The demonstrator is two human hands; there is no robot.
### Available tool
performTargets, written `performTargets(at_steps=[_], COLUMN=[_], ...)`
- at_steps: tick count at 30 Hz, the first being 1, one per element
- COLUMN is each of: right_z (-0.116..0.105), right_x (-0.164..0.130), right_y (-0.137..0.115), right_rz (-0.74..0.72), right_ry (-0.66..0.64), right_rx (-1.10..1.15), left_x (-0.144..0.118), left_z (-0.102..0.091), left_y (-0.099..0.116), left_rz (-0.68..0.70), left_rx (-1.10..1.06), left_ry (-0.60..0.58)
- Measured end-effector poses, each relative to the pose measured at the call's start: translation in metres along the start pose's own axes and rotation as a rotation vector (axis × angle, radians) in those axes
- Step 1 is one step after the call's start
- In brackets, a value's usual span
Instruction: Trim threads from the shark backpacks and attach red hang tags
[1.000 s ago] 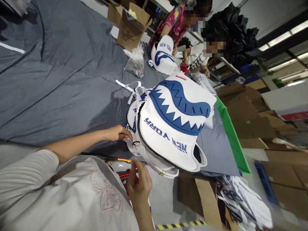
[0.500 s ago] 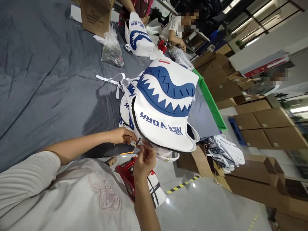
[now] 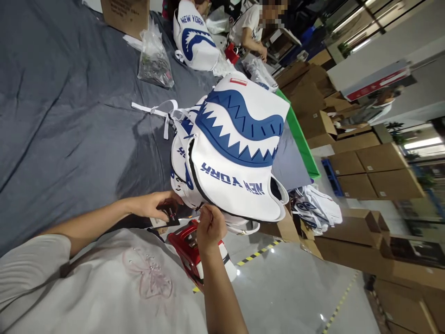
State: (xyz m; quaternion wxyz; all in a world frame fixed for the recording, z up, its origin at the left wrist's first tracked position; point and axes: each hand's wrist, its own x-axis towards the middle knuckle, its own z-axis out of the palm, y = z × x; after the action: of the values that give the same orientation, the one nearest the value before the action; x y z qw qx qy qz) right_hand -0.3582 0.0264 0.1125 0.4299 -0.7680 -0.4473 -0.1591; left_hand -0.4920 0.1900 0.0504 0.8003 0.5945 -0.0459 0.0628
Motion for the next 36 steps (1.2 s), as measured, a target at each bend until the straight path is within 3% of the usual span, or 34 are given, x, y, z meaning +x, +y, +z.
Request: performTargets(at_steps=[5, 9, 12, 15, 20, 22, 28, 36], right_z=[-0.011, -0.017, -0.02, -0.021, -0.026, -0.027, -0.025, -0.023], right_x=[0.002, 0.016, 0.023, 0.027, 0.035, 0.038, 0.038, 0.036], right_y=[0.002, -0.008, -0.015, -0.019, -0.023, -0.025, -0.025, -0.024], right_rz=[-0.157, -0.221, -0.149, -0.003, 0.067, 0.069, -0.055, -0.203], right_ry=[-0.2, -0.497, -0.617, -0.627, -0.659, -0.675, -0.722, -0.801], right_rx=[-0.097, -0.025, 0.012, -0.012, 0.067, 0.098, 0.056, -0.133], left_x=[-0.005, 0.0, 0.005, 0.01, 0.021, 0.023, 0.021, 0.019], left_z=[0.018, 0.018, 0.017, 0.022, 0.034, 0.034, 0.025, 0.025], left_y=[-0.005, 0.006, 0.013, 0.015, 0.013, 0.011, 0.012, 0.013], left_rz=[0.037, 0.252, 0.457, 0.513, 0.295, 0.19, 0.201, 0.171], left_rx=[0.05, 0.515, 0.903, 0.94, 0.281, 0.157, 0.527, 0.745], left_ry=[0.41, 0.553, 0.607, 0.585, 0.419, 0.388, 0.394, 0.363])
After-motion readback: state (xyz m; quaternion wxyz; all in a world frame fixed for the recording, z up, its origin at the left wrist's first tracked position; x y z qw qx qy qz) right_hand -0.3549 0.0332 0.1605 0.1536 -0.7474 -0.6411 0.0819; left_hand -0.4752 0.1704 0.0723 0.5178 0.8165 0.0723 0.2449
